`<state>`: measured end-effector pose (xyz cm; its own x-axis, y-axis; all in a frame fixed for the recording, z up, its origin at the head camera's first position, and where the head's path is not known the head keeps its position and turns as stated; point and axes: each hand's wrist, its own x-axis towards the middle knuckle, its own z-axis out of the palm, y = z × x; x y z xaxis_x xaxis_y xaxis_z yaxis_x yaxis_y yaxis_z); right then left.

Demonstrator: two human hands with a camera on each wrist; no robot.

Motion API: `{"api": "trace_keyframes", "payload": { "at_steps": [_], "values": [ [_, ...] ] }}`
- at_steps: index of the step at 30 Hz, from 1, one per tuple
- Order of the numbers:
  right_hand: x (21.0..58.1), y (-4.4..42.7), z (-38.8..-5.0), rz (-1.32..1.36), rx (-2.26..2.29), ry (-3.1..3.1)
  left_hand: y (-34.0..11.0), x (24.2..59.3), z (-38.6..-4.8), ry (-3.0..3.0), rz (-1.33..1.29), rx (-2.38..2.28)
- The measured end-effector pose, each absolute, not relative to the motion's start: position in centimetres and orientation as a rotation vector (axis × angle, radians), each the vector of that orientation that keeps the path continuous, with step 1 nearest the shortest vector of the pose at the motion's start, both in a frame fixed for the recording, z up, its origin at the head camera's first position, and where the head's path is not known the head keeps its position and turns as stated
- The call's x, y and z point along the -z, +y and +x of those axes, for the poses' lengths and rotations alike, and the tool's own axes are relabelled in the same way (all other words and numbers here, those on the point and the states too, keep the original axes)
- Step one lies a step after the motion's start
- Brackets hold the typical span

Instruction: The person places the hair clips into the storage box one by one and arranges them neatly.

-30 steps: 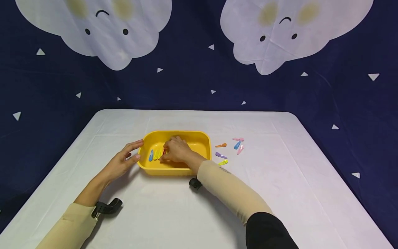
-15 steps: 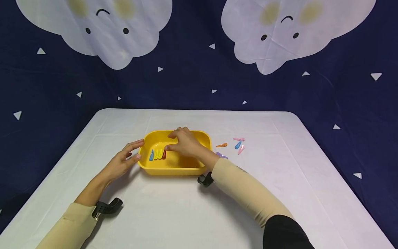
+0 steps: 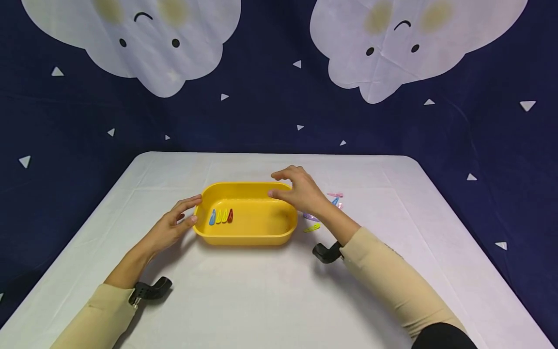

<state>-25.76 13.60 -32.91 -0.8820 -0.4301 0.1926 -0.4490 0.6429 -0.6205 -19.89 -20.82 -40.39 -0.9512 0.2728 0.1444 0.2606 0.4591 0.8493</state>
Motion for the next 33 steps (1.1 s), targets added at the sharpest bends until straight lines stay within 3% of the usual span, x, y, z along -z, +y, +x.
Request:
{"api": "trace_keyframes", "payload": {
  "at_steps": [22,33],
  "values": [
    [37.9,25.1,-25.3,0.421,-0.985,-2.853,-20.9,40.5,-20.1,2.679,0.492,-1.553],
    [39.8,27.5,-26.4,0.355,-0.965,-2.937,-20.9,40.5,-20.0,2.676,0.493,-1.556]
  ]
}}
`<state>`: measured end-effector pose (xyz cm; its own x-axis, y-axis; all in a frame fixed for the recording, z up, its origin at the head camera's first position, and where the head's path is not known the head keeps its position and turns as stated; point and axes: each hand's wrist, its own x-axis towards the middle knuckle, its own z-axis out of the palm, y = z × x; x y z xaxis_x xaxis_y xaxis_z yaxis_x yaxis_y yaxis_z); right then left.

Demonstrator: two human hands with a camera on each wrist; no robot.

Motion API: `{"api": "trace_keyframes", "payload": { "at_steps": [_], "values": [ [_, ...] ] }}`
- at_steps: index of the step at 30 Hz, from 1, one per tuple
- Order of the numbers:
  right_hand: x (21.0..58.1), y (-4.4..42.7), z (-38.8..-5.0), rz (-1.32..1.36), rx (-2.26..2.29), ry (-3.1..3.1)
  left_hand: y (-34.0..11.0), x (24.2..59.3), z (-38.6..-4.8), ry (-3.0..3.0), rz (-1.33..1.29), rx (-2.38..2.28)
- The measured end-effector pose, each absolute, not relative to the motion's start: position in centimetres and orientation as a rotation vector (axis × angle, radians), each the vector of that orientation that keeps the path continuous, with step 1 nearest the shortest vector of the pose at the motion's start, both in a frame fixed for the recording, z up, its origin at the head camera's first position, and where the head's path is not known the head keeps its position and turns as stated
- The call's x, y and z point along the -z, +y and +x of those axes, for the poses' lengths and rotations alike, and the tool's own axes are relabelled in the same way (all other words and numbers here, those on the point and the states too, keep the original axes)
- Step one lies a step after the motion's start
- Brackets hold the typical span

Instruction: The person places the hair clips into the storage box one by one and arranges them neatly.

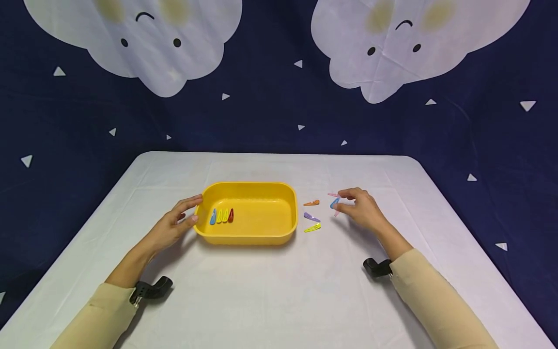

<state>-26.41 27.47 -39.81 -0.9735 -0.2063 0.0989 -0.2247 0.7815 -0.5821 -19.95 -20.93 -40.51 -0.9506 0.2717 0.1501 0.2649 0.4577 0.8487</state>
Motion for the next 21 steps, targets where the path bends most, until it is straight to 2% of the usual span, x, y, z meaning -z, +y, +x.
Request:
{"api": "trace_keyframes", "payload": {
  "at_steps": [21],
  "values": [
    [42.1,28.7,-27.8,0.422,-1.017,-3.015,-20.9,40.6,-20.1,2.683,0.480,-1.543]
  ]
}}
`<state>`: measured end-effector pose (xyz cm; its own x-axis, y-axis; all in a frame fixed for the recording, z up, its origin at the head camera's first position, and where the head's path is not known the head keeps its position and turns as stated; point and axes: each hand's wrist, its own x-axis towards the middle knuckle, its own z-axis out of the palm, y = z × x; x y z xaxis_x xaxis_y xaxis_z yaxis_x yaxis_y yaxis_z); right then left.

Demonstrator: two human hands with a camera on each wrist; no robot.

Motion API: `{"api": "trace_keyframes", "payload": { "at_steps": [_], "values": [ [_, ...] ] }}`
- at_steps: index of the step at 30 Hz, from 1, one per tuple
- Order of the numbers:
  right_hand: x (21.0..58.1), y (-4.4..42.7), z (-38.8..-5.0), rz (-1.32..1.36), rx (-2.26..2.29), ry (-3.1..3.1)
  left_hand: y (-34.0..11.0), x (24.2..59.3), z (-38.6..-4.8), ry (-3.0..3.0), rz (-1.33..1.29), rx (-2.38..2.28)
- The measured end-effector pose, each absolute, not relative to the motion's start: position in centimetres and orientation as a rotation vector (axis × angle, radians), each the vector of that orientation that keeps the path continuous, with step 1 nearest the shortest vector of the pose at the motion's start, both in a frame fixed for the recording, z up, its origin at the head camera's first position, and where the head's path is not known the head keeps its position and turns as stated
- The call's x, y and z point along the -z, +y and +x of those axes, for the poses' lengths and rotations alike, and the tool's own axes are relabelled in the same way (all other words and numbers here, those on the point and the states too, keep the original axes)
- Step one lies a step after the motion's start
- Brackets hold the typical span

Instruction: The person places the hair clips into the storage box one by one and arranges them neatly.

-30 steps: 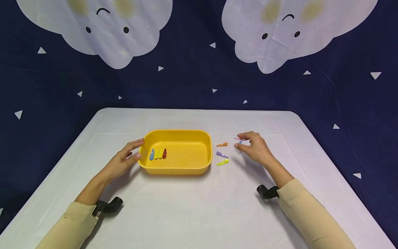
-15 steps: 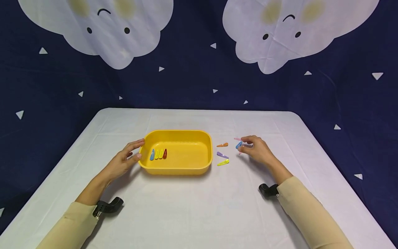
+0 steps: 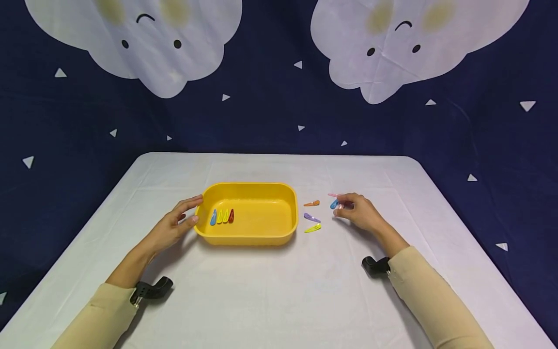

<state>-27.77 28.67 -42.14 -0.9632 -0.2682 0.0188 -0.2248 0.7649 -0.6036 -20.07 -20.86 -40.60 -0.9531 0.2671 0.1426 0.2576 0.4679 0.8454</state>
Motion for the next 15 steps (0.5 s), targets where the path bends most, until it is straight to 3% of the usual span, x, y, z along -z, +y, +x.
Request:
{"api": "trace_keyframes", "payload": {
  "at_steps": [15],
  "values": [
    [42.1,28.5,-25.7,-0.413,0.959,2.881,-20.9,40.6,-20.1,2.679,0.475,-1.552]
  ]
}}
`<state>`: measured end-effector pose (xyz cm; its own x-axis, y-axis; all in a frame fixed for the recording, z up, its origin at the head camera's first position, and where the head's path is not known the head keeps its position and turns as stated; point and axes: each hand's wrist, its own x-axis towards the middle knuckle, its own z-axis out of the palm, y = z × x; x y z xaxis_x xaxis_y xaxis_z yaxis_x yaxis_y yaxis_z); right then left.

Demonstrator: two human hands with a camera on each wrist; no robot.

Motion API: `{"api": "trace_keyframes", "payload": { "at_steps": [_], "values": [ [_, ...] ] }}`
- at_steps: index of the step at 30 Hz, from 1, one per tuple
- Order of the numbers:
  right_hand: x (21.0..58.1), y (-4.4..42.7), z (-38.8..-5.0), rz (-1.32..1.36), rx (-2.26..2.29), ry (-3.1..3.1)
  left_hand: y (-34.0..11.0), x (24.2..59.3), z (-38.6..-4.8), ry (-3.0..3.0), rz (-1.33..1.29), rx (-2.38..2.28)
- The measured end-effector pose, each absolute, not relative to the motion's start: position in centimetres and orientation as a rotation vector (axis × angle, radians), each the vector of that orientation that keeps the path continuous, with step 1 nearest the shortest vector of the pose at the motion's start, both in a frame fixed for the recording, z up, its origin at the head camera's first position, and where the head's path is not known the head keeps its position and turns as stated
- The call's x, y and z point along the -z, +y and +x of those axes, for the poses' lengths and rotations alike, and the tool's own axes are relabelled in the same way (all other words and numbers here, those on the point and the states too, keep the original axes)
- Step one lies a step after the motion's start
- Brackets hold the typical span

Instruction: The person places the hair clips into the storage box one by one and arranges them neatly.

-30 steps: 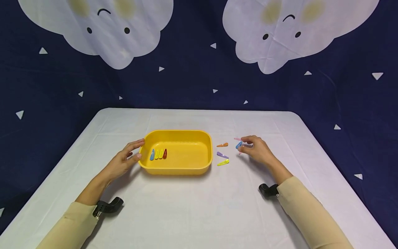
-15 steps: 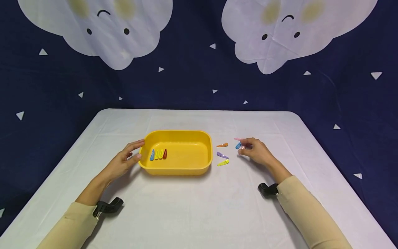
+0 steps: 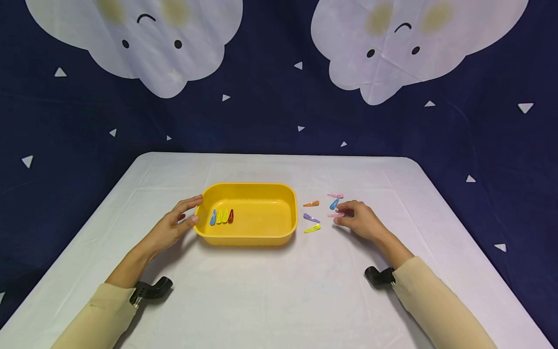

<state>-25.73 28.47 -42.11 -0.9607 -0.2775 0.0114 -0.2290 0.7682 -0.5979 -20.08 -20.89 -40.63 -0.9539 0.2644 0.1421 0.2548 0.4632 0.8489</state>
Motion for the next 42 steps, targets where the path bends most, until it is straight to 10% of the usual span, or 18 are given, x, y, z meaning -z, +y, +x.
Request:
{"api": "trace_keyframes", "payload": {
  "at_steps": [42],
  "values": [
    [42.5,28.8,-27.1,-0.451,0.775,2.974,-20.9,40.7,-20.0,2.684,0.470,-1.537]
  ]
}}
